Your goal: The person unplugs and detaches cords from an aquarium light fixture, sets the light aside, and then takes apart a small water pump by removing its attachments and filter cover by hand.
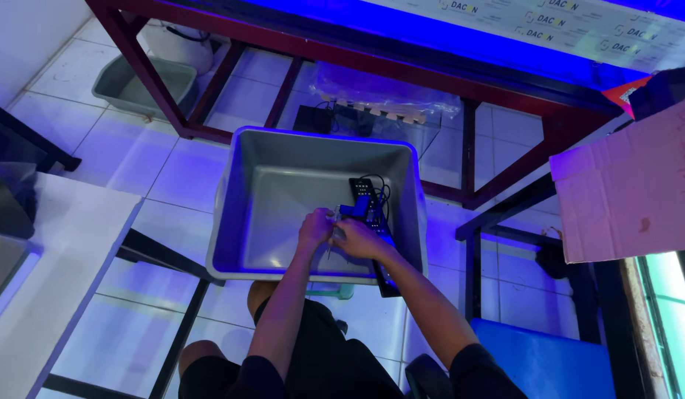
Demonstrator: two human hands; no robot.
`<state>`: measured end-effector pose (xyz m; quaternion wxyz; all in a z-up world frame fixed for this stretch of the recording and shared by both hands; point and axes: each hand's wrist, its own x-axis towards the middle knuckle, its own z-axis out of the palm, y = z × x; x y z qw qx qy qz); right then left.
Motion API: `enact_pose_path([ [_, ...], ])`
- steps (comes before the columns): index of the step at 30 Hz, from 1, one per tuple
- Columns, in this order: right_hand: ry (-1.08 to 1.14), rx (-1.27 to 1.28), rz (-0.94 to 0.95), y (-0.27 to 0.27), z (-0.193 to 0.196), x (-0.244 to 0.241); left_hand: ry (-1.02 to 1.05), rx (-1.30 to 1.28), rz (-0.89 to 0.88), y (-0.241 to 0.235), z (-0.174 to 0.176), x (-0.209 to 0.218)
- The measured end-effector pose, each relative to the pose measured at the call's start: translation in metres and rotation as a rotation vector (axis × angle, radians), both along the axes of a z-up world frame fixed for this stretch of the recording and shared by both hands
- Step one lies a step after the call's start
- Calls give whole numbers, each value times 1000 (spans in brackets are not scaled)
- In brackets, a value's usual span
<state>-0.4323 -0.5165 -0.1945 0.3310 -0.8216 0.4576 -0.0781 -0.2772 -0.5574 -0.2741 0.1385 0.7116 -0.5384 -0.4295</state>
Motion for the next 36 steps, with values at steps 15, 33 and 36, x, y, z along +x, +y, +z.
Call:
enact_pose_path([
  [15, -1283, 234, -194, 59, 67, 48, 992, -649, 295, 77, 118, 19],
  [33, -1407, 371, 359, 148, 134, 192, 756, -1056, 439, 269, 262, 154],
  [36, -1409, 436, 444, 172, 142, 225, 686, -1100, 512, 291, 241, 188],
])
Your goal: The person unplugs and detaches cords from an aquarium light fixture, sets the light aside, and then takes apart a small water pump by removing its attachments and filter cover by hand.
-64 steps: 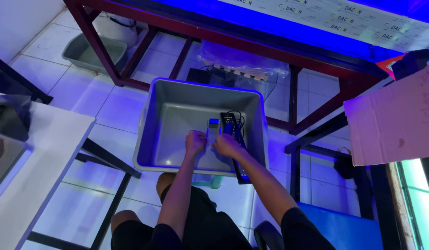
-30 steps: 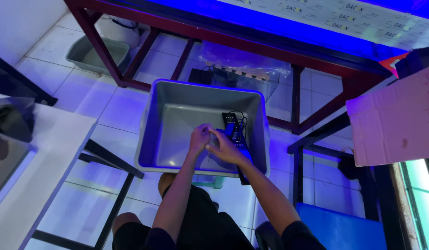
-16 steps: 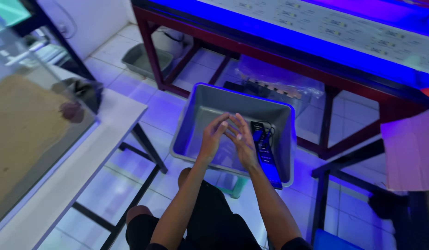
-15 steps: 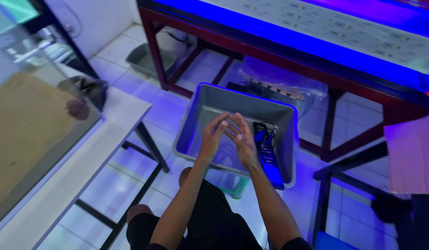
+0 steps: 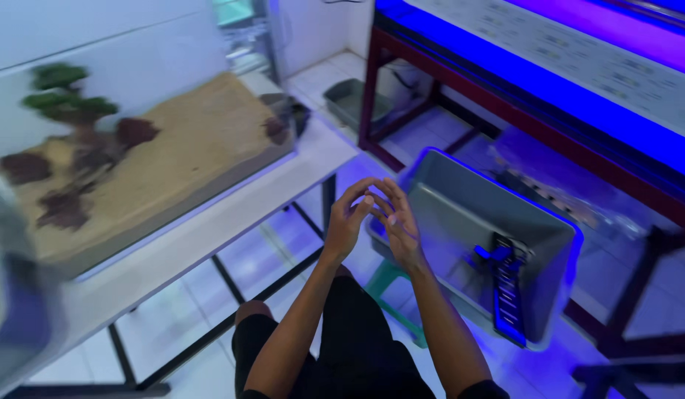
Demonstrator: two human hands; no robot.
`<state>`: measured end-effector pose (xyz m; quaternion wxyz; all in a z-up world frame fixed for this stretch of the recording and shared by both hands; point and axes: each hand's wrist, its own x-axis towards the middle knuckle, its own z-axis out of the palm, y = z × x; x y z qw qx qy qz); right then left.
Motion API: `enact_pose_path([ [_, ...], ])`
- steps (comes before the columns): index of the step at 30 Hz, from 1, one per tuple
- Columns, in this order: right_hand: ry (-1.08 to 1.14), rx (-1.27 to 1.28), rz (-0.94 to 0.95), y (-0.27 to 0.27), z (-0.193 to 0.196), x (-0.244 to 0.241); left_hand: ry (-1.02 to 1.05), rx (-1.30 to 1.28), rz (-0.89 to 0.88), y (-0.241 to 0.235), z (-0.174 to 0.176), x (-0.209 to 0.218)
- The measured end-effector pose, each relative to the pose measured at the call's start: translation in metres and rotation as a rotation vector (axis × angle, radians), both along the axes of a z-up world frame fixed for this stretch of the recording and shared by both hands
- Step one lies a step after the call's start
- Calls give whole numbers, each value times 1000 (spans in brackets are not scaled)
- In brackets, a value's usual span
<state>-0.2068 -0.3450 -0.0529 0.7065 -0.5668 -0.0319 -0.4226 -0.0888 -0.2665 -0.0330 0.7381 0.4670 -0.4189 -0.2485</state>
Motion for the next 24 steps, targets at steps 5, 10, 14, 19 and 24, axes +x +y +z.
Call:
enact_pose_path([
  [5, 3, -31, 164, 40, 11, 51, 29, -35, 153, 60, 10, 33],
  [10, 33, -87, 326, 85, 28, 92, -4, -42, 321, 125, 20, 54],
  [14, 58, -109, 424, 122, 30, 117, -9, -33, 432, 172, 27, 59],
  [19, 71, -93, 552, 163, 26, 144, -15, -11, 565, 222, 30, 64],
  [24, 136, -169, 648, 197, 32, 156, 12, 6, 674, 260, 30, 65],
])
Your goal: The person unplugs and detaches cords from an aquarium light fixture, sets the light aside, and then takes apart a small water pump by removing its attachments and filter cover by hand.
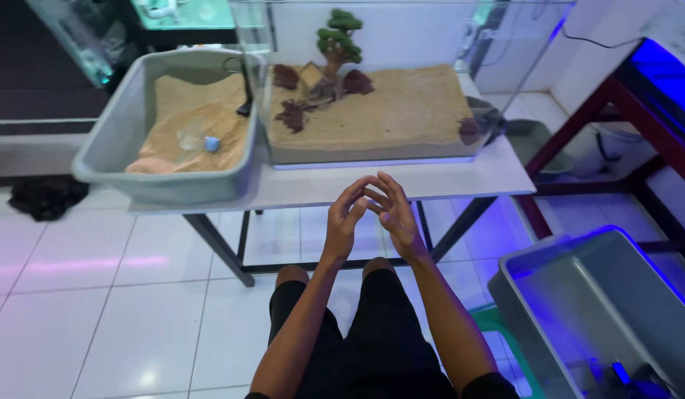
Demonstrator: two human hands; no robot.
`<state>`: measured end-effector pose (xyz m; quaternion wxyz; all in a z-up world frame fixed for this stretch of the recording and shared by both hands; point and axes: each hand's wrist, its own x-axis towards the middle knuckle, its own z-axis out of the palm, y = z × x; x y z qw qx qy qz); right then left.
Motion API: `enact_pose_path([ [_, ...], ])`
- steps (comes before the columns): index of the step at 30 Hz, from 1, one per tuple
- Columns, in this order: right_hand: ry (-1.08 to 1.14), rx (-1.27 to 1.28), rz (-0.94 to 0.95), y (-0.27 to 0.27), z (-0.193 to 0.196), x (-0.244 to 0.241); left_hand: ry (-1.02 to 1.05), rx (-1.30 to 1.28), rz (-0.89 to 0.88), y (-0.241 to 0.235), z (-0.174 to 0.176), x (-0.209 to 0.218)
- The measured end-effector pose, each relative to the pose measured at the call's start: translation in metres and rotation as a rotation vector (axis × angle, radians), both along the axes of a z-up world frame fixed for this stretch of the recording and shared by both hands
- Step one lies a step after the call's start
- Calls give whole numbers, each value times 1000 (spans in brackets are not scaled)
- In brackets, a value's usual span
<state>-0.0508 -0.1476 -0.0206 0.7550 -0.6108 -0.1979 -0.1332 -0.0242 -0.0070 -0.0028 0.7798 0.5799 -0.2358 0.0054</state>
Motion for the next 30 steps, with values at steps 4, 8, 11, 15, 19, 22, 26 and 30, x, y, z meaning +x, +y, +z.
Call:
enact_pose_path([
  [4, 10, -6, 54, 22, -3, 10, 18, 25, 61, 22, -1, -1],
  [8, 27, -20, 95, 37, -2, 16, 48, 28, 103, 38, -1, -1],
  [11, 47, -32, 107, 44, 0, 17, 69, 63, 140, 48, -10, 4],
  [15, 77, -84, 35, 42, -13, 26, 117, 137, 245, 53, -18, 9],
  [19, 92, -180, -26, 35, -31, 34, 208, 151, 264, 54, -35, 18],
  [22, 87, -222, -84, 34, -28, 28, 190, 135, 216, 52, -37, 16],
  [26, 101, -306, -145, 32, -21, 25, 189, 135, 187, 47, -22, 12],
  [30, 95, -288, -157, 31, -7, 23, 145, 129, 194, 39, -19, 19],
])
